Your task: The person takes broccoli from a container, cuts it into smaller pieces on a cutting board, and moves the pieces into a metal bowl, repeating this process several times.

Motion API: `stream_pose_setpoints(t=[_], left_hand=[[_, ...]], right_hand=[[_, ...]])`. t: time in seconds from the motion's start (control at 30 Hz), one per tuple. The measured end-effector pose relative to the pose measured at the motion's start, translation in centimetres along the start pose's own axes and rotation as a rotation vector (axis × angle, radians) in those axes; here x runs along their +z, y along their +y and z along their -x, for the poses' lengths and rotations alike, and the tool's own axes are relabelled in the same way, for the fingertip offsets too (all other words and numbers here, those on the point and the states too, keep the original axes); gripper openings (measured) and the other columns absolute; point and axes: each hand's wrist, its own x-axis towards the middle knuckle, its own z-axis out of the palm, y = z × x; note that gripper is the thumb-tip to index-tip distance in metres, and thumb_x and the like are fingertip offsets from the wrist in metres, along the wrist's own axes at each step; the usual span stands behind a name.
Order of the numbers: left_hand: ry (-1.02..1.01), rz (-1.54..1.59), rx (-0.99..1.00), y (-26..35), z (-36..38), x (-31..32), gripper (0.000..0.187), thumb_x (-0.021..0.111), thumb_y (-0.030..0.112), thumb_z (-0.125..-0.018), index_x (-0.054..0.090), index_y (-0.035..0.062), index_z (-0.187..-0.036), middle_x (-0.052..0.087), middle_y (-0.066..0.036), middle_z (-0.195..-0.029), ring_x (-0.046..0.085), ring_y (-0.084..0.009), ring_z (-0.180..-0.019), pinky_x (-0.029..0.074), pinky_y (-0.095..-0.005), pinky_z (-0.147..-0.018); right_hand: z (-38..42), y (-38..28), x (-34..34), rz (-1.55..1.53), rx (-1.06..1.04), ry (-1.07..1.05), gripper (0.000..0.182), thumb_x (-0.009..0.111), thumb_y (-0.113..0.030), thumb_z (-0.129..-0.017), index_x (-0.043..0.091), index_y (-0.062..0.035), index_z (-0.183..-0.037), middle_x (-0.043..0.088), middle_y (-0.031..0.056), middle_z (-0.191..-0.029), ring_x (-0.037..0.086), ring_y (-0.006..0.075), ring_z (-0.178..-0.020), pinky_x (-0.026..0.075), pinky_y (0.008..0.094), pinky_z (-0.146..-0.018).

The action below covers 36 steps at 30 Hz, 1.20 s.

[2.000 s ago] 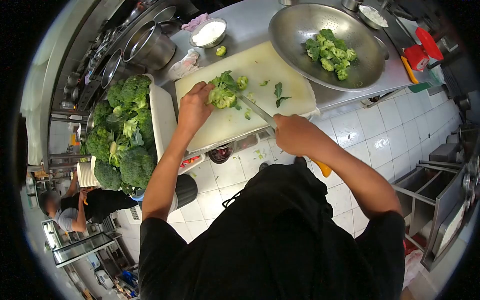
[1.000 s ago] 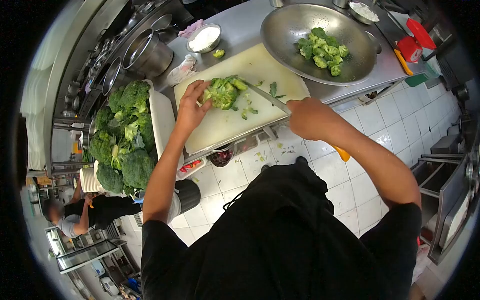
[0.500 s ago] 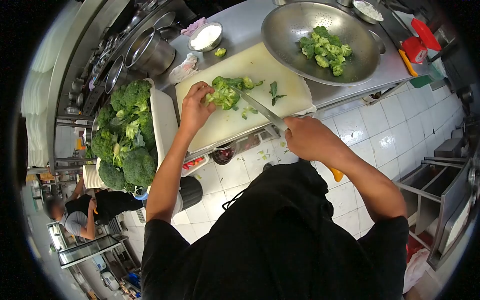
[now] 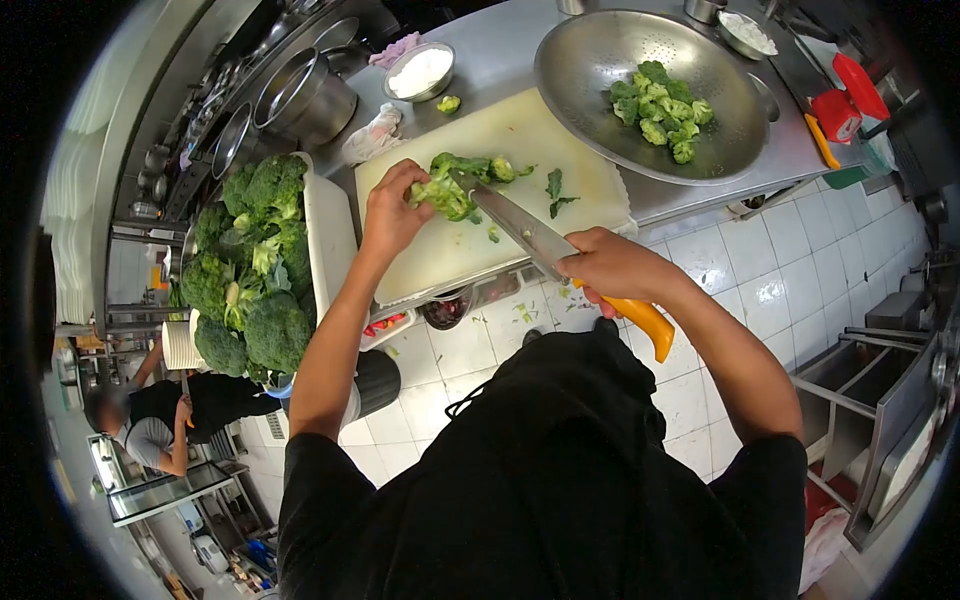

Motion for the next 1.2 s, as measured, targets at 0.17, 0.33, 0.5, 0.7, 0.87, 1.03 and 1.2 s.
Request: stream_pose_setpoints(t=[0.17,0.33,0.5,0.7,0.87,1.03,1.2], left_hand=[[-0.028,0.016,0.031,0.4,-0.3,0.1,0.037,0.073,-0.001,-0.068,0.069,0.0004,-0.105,0.065,-0.016,-0.124,0.069,-0.0352,-0.105,0.056,-0.0394,-0.089],[-0.042,0.002,0.011,0.1,-0.3,0.2,0.038,0.072,-0.001,-0.069,0.069,0.0012,-0.107,0.065,-0.017,-0.126,0.067,-0.0356,-0.109,0.055,-0.0398,-0.094],[-0.003,0.017,0.040,-0.3,-0.1,0.4,0.040,0.071,-0.001,-0.070,0.069,0.0006,-0.110,0.064,-0.018,-0.130,0.067,-0.0372,-0.111,0.054,-0.0403,-0.097],[-0.046,-0.001,0.003,0.4,-0.8,-0.3,0.050,0.072,0.001,-0.070,0.068,0.0018,-0.120,0.064,-0.020,-0.131,0.067,-0.0393,-0.110,0.053,-0.0424,-0.099],[0.007,-0.138,-0.073,0.3,-0.7,-0.2,0.054,0.077,0.007,-0.069,0.069,0.0044,-0.122,0.065,-0.022,-0.124,0.068,-0.0380,-0.106,0.054,-0.0435,-0.096],[-0.001,-0.104,-0.120,0.6,-0.8,-0.5,0.052,0.079,0.008,-0.069,0.070,0.0053,-0.120,0.066,-0.019,-0.117,0.069,-0.0356,-0.099,0.055,-0.0436,-0.090],[0.043,-0.134,-0.108,0.8,-0.7,-0.4,0.049,0.078,0.006,-0.070,0.071,0.0052,-0.119,0.066,-0.018,-0.116,0.069,-0.0342,-0.096,0.055,-0.0427,-0.088]], right_hand=[[-0.8,-1.6,0.3,0.112,-0.022,0.011,0.025,0.050,-0.023,-0.101,0.051,0.0017,-0.107,0.053,0.0077,-0.067,0.055,0.0169,-0.045,0.046,0.0320,-0.041],[-2.0,-3.1,1.0,0.249,-0.057,0.038,0.024,0.048,-0.022,-0.100,0.049,0.0025,-0.102,0.055,0.0094,-0.066,0.058,0.0193,-0.046,0.049,0.0342,-0.043],[-1.6,-4.1,-0.5,0.239,-0.047,0.041,0.024,0.048,-0.019,-0.099,0.055,0.0025,-0.106,0.057,0.0101,-0.067,0.060,0.0211,-0.046,0.051,0.0360,-0.045],[0.8,-6.2,-0.9,0.610,0.036,0.198,0.027,0.050,-0.019,-0.098,0.060,0.0022,-0.112,0.065,0.0210,-0.076,0.067,0.0326,-0.057,0.056,0.0448,-0.061],[0.1,-2.4,0.8,0.917,-0.206,0.401,0.028,0.051,-0.011,-0.091,0.062,0.0019,-0.113,0.068,0.0292,-0.090,0.069,0.0441,-0.088,0.055,0.0528,-0.081],[-0.9,0.5,2.2,0.798,-0.282,0.453,0.024,0.056,-0.015,-0.095,0.059,0.0038,-0.109,0.067,0.0285,-0.081,0.067,0.0488,-0.083,0.053,0.0573,-0.078],[-0.6,1.8,3.2,0.677,-0.268,0.512,0.024,0.055,-0.014,-0.095,0.059,0.0045,-0.109,0.067,0.0293,-0.079,0.066,0.0497,-0.082,0.052,0.0578,-0.078]])
